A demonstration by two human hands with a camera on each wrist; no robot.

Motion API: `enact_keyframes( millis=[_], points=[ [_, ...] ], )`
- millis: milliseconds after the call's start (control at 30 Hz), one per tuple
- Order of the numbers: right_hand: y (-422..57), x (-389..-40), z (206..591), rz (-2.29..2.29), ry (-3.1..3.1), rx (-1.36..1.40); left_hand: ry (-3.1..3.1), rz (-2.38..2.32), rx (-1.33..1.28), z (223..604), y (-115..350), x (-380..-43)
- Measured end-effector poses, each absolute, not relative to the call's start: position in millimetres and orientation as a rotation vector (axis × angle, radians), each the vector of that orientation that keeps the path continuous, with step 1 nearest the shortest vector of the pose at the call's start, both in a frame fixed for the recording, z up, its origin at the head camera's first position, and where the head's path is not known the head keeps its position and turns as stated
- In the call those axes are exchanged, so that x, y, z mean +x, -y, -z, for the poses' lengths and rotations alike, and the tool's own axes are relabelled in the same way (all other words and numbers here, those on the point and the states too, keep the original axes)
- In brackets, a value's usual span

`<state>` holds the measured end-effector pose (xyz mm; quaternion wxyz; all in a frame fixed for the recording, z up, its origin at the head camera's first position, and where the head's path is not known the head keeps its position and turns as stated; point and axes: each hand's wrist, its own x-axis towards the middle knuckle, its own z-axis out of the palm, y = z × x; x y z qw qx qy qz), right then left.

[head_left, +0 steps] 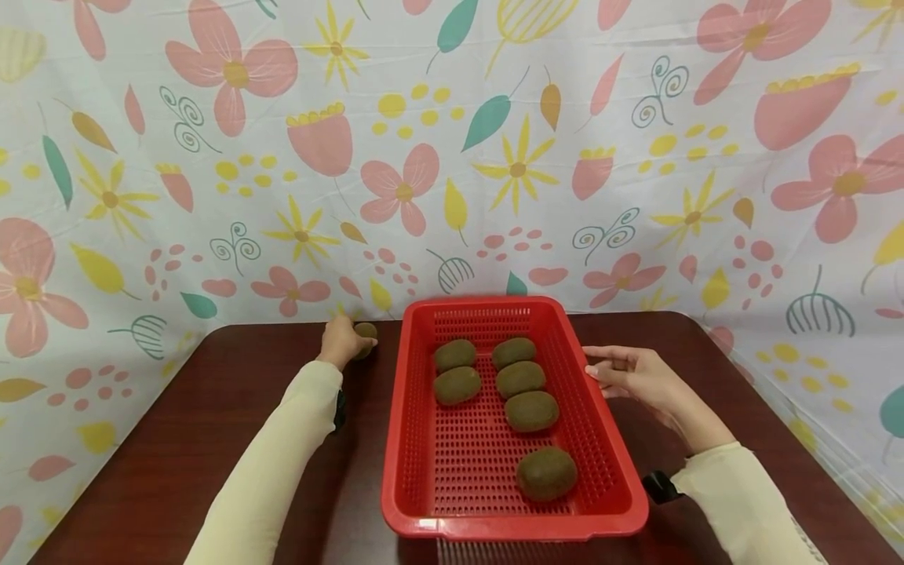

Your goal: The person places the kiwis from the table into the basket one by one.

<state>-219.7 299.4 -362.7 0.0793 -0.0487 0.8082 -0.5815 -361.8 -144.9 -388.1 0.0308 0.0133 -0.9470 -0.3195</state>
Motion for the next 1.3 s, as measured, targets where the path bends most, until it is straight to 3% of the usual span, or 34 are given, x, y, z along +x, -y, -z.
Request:
enact_keyframes(
  millis=[867, 1300],
  points=[
    [-299, -221, 363, 1.744, -2.399, -0.161, 3.022, 0.779, 0.104, 390, 148, -363],
    [-300, -220, 363, 1.740, -2.409, -0.164, 3.012, 1.000, 0.031, 378, 158, -354]
  ],
)
